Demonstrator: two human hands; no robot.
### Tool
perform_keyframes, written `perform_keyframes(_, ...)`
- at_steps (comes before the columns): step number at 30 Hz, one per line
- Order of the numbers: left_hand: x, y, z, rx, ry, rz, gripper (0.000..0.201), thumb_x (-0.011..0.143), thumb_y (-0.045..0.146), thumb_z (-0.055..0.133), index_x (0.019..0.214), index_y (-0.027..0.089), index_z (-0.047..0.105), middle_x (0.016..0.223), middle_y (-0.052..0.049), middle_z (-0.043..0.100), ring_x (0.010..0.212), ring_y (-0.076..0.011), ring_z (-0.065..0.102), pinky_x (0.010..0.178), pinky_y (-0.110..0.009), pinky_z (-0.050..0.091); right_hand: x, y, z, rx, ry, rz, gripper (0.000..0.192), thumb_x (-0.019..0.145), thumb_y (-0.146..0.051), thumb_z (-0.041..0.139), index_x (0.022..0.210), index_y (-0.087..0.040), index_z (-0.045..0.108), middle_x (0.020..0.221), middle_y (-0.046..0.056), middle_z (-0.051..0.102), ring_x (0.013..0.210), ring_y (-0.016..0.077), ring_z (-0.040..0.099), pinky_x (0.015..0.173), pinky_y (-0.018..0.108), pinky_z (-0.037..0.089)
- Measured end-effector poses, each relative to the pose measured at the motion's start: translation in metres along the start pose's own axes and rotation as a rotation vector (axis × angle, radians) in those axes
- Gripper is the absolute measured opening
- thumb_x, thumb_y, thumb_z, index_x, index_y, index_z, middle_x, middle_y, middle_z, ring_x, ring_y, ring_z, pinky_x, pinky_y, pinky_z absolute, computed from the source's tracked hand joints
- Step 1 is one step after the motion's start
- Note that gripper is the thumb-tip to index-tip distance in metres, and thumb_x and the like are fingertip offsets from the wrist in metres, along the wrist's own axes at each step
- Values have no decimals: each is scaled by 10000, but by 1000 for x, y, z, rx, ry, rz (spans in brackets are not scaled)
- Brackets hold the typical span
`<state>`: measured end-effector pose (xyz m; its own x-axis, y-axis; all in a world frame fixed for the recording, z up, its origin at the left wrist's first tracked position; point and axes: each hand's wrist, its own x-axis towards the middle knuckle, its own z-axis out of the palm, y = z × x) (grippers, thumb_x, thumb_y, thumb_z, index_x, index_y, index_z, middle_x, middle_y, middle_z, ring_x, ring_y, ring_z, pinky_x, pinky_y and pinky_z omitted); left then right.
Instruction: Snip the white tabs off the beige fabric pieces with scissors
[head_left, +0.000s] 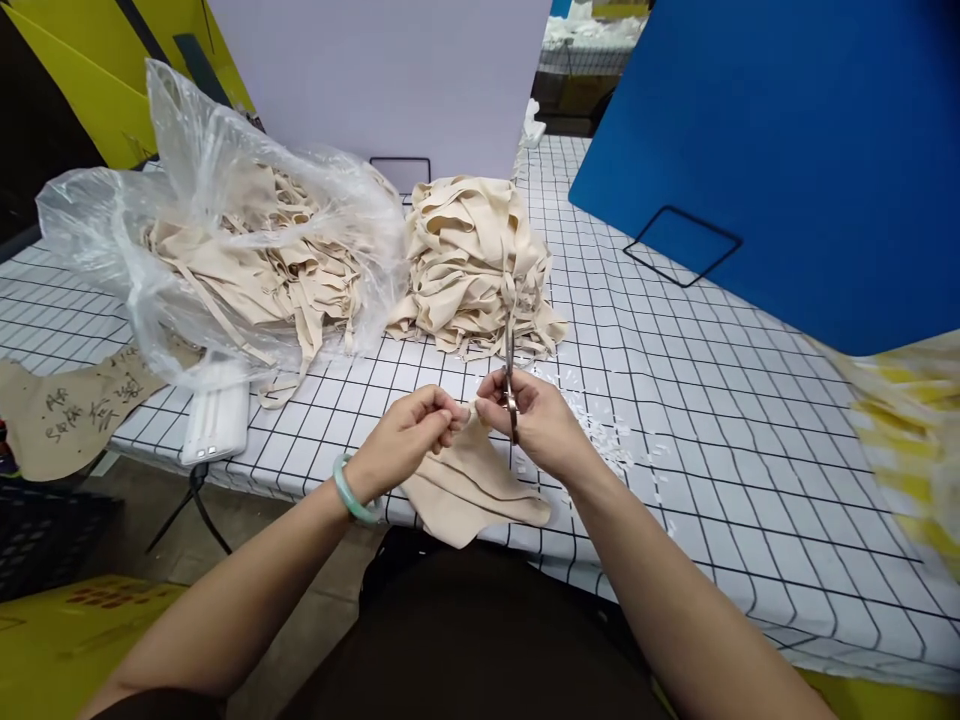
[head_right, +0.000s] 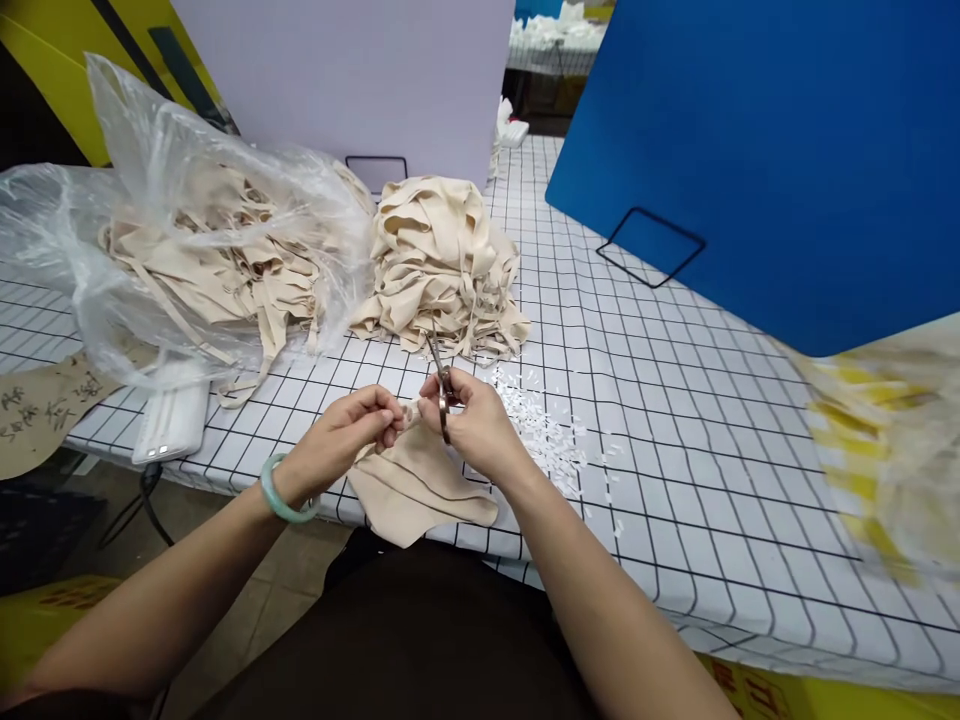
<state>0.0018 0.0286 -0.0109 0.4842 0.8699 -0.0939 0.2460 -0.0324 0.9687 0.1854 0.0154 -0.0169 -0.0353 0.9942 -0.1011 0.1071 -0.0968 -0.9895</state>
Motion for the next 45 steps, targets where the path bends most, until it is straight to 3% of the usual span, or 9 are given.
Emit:
perform_keyframes(5, -3, -1, 7, 115, 74, 110, 126, 843, 294, 639, 837, 179, 589, 838, -24, 593, 819, -172, 539, 771, -312, 461, 4, -4, 1, 26, -36, -7, 215, 739, -351, 719, 839, -198, 606, 783, -10, 567, 710, 136, 506, 652, 284, 443)
perform_keyframes(12, 3, -2, -15, -463, -37, -242, 287, 840, 409, 696, 849, 146, 581, 688, 17, 541, 578, -78, 465, 565, -212, 387, 5, 9, 8, 83, -68, -37, 359, 710, -363, 805, 983, -225, 618, 1049, 28, 640, 921, 177, 601, 812, 320, 485)
perform_keyframes(16, 5, -2, -32, -574, -76, -321, 266, 816, 360, 713, 824, 152, 546, 764, -7, 573, 596, -83, 508, 575, -224, 423, 6, 17, 17, 174, -111, 87, 314, 706, -413, 795, 856, -194, 628, 786, -7, 616, 691, 140, 562, 660, 289, 465)
perform_keyframes(20, 0, -3, -38, -198, -22, -210, 254, 879, 414, 647, 955, 185, 566, 767, 20, 547, 549, -77, 411, 493, -197, 323, 13, 9, 15, 225, -119, 107, 328, 674, -445, 807, 771, -185, 632, 692, -19, 599, 639, 133, 542, 626, 276, 454)
perform_keyframes(24, -8, 1, -41, 141, -126, -29, 311, 922, 465, 581, 835, 170, 629, 750, -6, 563, 686, -133, 474, 610, -238, 390, 18, -2, 12, 229, -155, 152, 372, 636, -472, 826, 718, -191, 596, 642, -35, 563, 586, 119, 508, 573, 265, 431)
perform_keyframes(31, -17, 6, -39, -478, -209, -264, 347, 900, 476, 599, 883, 133, 641, 575, 70, 339, 484, -60, 216, 471, -220, 160, 11, 3, 20, 203, -252, 165, 413, 665, -480, 842, 846, -183, 620, 665, -47, 551, 566, 92, 467, 526, 233, 376)
perform_keyframes(36, -16, 3, -32, -638, -229, -330, 294, 884, 407, 635, 826, 120, 661, 534, 84, 276, 468, -51, 164, 460, -214, 123, 5, 13, 23, 203, -255, 162, 413, 692, -505, 819, 790, -190, 572, 584, -72, 485, 495, 76, 383, 479, 230, 321)
perform_keyframes(41, -12, 6, -22, -541, 17, -61, 265, 916, 337, 591, 778, 146, 713, 783, -42, 526, 772, -148, 515, 717, -269, 463, -9, 11, 32, 78, -37, -67, 358, 776, -434, 756, 1021, -219, 607, 971, 42, 647, 843, 184, 620, 740, 301, 510)
perform_keyframes(45, -12, 12, -7, -335, 120, 172, 278, 933, 276, 570, 748, 163, 744, 1059, -108, 584, 1216, -247, 475, 999, -321, 439, -15, 20, 53, 126, -28, -38, 245, 764, -409, 725, 829, -212, 594, 808, 9, 617, 713, 164, 581, 655, 286, 492)
